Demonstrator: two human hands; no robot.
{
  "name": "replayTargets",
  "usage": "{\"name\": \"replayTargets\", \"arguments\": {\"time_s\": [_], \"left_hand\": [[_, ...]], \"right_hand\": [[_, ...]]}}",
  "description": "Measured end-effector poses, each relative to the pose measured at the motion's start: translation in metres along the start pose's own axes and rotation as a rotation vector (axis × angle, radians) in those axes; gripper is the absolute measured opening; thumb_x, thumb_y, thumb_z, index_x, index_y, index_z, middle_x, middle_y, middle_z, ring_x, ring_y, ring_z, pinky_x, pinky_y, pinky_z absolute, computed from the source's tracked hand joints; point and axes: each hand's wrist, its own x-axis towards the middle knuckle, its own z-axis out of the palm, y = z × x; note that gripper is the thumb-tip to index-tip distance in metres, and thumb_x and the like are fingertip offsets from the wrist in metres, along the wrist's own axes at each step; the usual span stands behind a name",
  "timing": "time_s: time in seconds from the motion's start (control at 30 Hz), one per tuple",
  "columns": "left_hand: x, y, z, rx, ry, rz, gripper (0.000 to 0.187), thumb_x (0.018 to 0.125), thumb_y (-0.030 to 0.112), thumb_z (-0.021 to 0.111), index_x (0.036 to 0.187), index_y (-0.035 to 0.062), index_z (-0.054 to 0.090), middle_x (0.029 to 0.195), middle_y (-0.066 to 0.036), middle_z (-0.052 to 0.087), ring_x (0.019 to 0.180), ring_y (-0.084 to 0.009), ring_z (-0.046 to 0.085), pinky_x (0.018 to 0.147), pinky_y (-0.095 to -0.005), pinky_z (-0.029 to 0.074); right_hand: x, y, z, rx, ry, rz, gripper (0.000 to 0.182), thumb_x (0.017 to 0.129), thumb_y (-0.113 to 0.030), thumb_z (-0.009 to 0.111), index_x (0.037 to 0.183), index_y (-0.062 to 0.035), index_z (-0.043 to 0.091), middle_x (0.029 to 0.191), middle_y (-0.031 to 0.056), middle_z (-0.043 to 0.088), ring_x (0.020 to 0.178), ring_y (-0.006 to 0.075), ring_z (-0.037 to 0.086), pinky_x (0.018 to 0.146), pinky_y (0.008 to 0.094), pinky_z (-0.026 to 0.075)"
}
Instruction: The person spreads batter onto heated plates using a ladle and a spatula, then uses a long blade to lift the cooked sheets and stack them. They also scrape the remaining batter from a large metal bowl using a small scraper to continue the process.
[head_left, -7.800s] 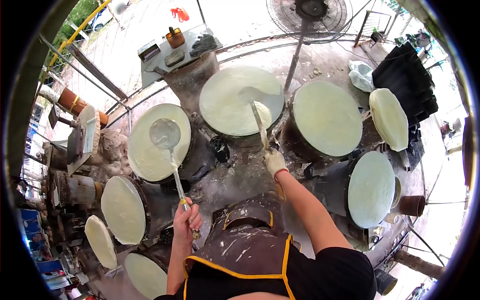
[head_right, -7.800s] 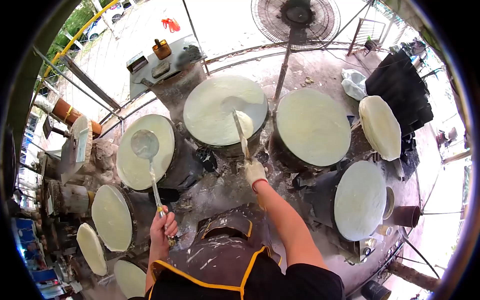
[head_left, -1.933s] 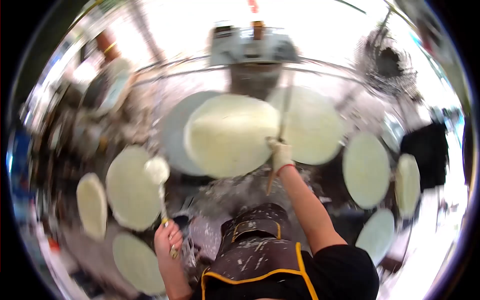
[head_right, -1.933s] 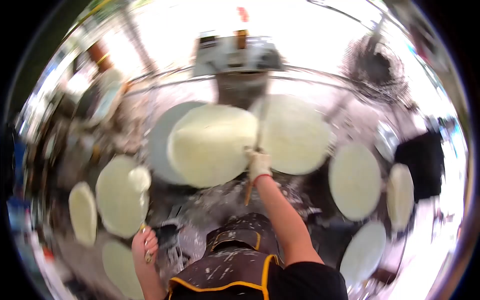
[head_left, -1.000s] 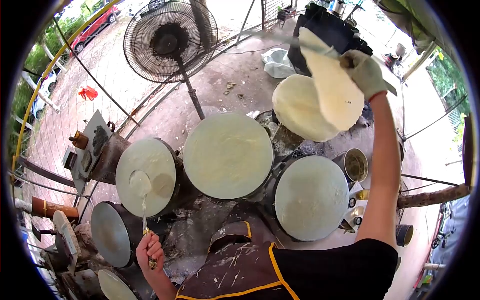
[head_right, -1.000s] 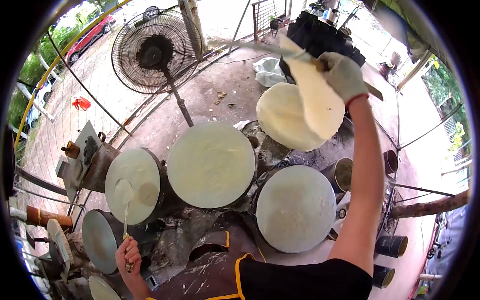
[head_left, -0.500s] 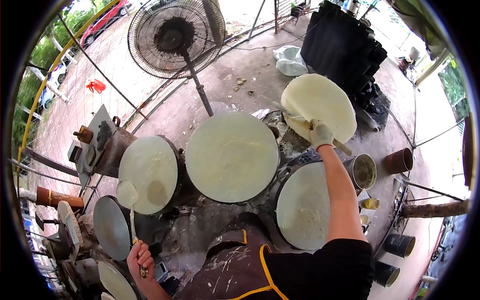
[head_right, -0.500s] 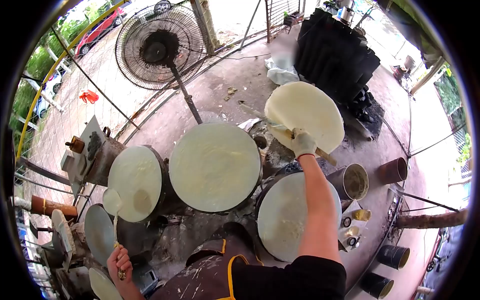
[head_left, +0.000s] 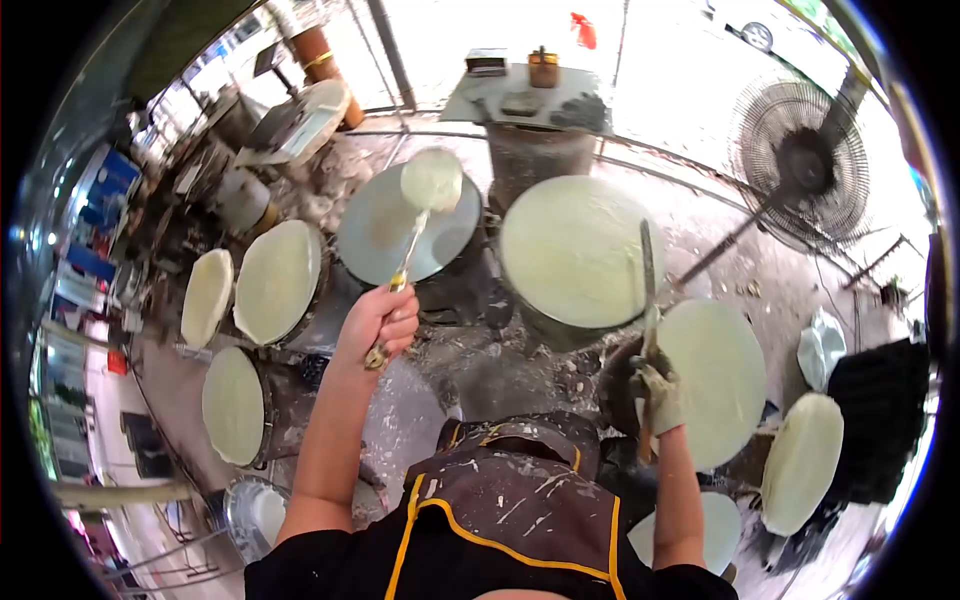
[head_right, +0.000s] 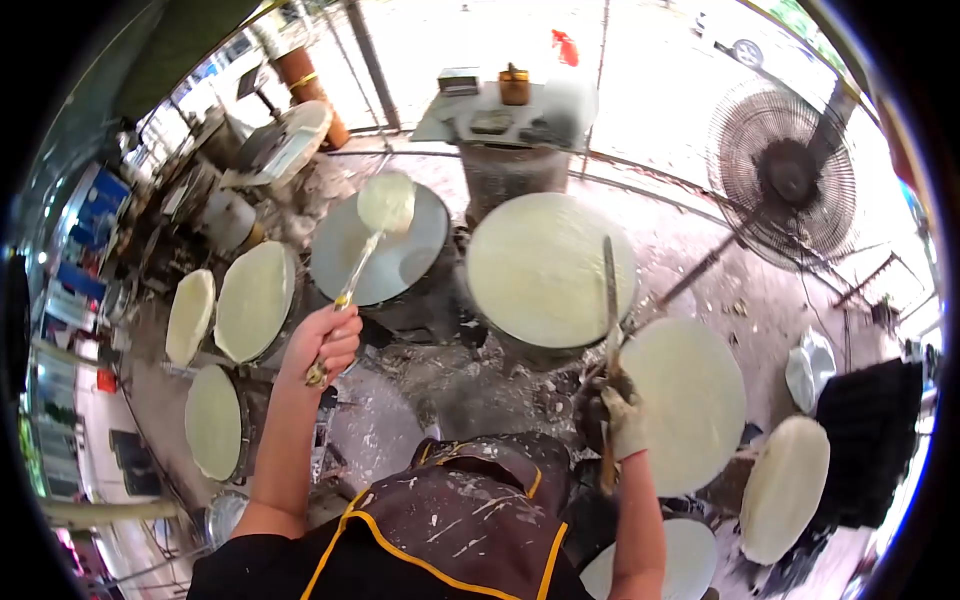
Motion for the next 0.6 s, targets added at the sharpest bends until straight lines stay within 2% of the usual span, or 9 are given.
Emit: {"name": "replayTargets", "arguments": {"time_s": [0.03,0.13,0.17,0.23,0.37,0.5,0.53,0.57,0.6], "left_hand": [[0.008,0.013,-0.017,0.086,0.005,0.054,0.015,0.094,0.014,0.043,0.081,0.0066,0.040,0.058,0.002,0.036,0.037,-0.0035,0.032,0.030,-0.0184,0.029],[0.044,0.048,-0.058,0.281,0.053,0.194,0.016,0.090,0.013,0.047,0.077,0.0084,0.039,0.058,0.002,0.038,0.037,-0.0053,0.035,0.030,-0.0207,0.029],[0.064,0.055,-0.078,0.337,0.047,0.222,0.013,0.089,0.012,0.047,0.080,0.0079,0.040,0.059,0.000,0.040,0.037,-0.0065,0.036,0.030,-0.0218,0.030],[0.109,0.061,-0.117,0.382,0.073,0.226,0.010,0.088,0.012,0.048,0.086,0.0059,0.041,0.057,-0.002,0.042,0.035,-0.0072,0.036,0.030,-0.0228,0.031],[0.201,0.054,-0.184,0.479,0.009,0.183,0.010,0.083,0.010,0.049,0.083,0.0043,0.041,0.058,-0.001,0.042,0.035,-0.0083,0.039,0.029,-0.0248,0.032],[0.261,0.033,-0.244,0.936,0.082,0.167,0.014,0.082,0.013,0.050,0.089,0.0017,0.044,0.070,-0.014,0.055,0.053,-0.0243,0.053,0.048,-0.0367,0.044],[0.269,0.028,-0.258,1.166,0.124,0.282,0.017,0.082,0.014,0.050,0.092,0.0017,0.045,0.077,-0.017,0.058,0.062,-0.0299,0.057,0.055,-0.0411,0.046],[0.279,0.025,-0.271,1.393,0.168,0.407,0.020,0.081,0.016,0.050,0.094,0.0017,0.045,0.084,-0.021,0.061,0.070,-0.0356,0.061,0.062,-0.0456,0.049],[0.287,0.030,-0.279,1.414,0.185,0.335,0.023,0.081,0.017,0.050,0.098,0.0022,0.045,0.089,-0.022,0.060,0.078,-0.0382,0.059,0.068,-0.0473,0.047]], "right_hand": [[0.028,0.028,0.022,-0.157,-0.026,-0.183,0.036,0.084,-0.005,0.053,0.119,-0.0014,0.052,0.102,0.0067,0.061,0.082,0.0123,0.058,0.071,0.0238,0.048],[0.056,0.021,0.146,-0.200,-0.090,-0.167,0.033,0.089,-0.014,0.053,0.116,0.0036,0.053,0.109,0.0077,0.059,0.094,0.0147,0.055,0.082,0.0251,0.044],[0.086,0.054,0.153,-0.684,-0.094,-0.574,0.034,0.090,-0.017,0.052,0.118,0.0014,0.052,0.100,0.0063,0.060,0.085,0.0139,0.056,0.074,0.0248,0.046],[0.136,0.111,0.184,-0.706,-0.064,-0.565,0.036,0.091,-0.022,0.051,0.123,-0.0041,0.050,0.081,0.0022,0.058,0.065,0.0115,0.054,0.057,0.0237,0.045],[0.155,0.113,0.316,-0.282,0.173,-0.080,0.039,0.092,-0.024,0.050,0.129,-0.0109,0.047,0.078,0.0029,0.058,0.061,0.0127,0.052,0.056,0.0260,0.044],[0.176,0.168,0.369,-0.793,0.292,-0.320,0.042,0.090,-0.024,0.050,0.132,-0.0201,0.044,0.086,0.0095,0.062,0.065,0.0217,0.057,0.061,0.0344,0.047],[0.174,0.163,0.385,-1.000,0.327,-0.310,0.043,0.090,-0.026,0.049,0.132,-0.0209,0.044,0.093,0.0134,0.064,0.068,0.0269,0.060,0.064,0.0373,0.048],[0.168,0.149,0.391,-1.163,0.292,0.025,0.042,0.090,-0.032,0.046,0.131,-0.0229,0.044,0.109,0.0197,0.059,0.081,0.0362,0.061,0.072,0.0429,0.048],[0.171,0.149,0.395,-1.213,0.298,-0.042,0.042,0.090,-0.033,0.046,0.131,-0.0243,0.044,0.108,0.0200,0.059,0.082,0.0365,0.061,0.073,0.0433,0.048]]}}
